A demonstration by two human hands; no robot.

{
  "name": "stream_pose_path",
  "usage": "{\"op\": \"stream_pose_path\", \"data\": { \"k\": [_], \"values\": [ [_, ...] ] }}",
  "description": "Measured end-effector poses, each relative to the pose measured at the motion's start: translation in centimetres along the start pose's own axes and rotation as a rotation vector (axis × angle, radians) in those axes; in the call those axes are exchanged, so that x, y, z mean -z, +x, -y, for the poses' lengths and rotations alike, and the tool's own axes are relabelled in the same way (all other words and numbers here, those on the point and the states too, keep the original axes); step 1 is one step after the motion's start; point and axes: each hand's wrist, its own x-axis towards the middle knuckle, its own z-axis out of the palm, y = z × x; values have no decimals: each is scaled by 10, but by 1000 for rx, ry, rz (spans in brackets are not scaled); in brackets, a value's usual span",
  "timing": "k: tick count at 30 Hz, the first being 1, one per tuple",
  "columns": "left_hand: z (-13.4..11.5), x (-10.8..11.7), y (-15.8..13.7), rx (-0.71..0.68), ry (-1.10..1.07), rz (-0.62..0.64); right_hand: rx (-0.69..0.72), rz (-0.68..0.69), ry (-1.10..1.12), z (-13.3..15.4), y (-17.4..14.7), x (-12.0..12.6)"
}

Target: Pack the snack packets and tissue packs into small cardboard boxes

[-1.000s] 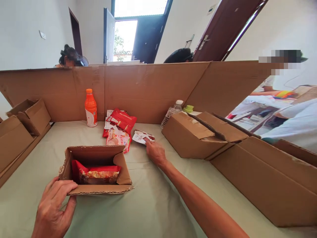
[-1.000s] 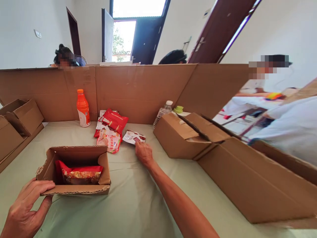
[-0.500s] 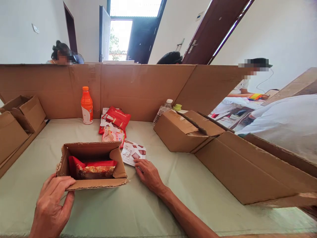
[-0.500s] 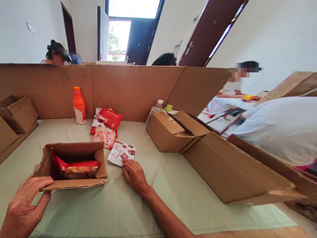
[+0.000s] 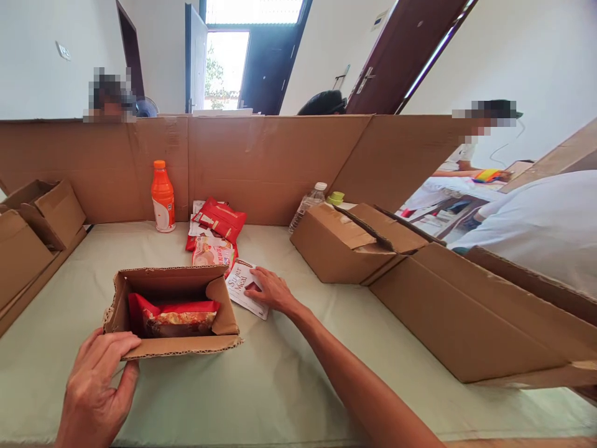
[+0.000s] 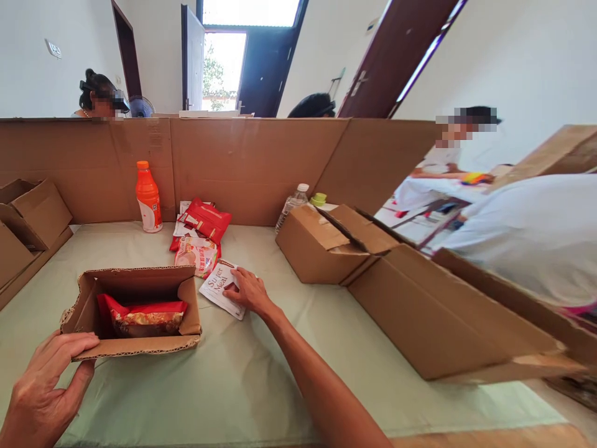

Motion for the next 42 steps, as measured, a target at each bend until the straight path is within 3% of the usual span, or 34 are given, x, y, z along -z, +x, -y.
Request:
{"op": "stream_pose_path", "data": {
  "k": [6, 12, 17, 23, 26, 31, 37, 42],
  "values": [
    [0, 1, -1, 5, 2, -6, -29, 103, 15, 1, 19, 16],
    [4, 0, 0, -30, -7, -6, -140, 57, 112, -2, 22, 15],
    [3, 2, 1, -47, 27, -6, -230, 18, 287, -12, 3, 6],
    [4, 0, 0, -55, 8, -5, -151, -19, 487, -13, -41, 7],
    [6, -3, -1, -45, -15, -7, -99, -44, 732, -13, -65, 10],
    [2, -8, -5, 16, 8, -43, -216, -91, 1234, -14, -98, 29],
    [-12, -9, 1, 69, 31, -118, -146, -102, 1383, 20, -120, 67],
    [-11, -5, 0, 37, 77, -112, -107, -301, 1510, 61, -115, 91]
  ]
}}
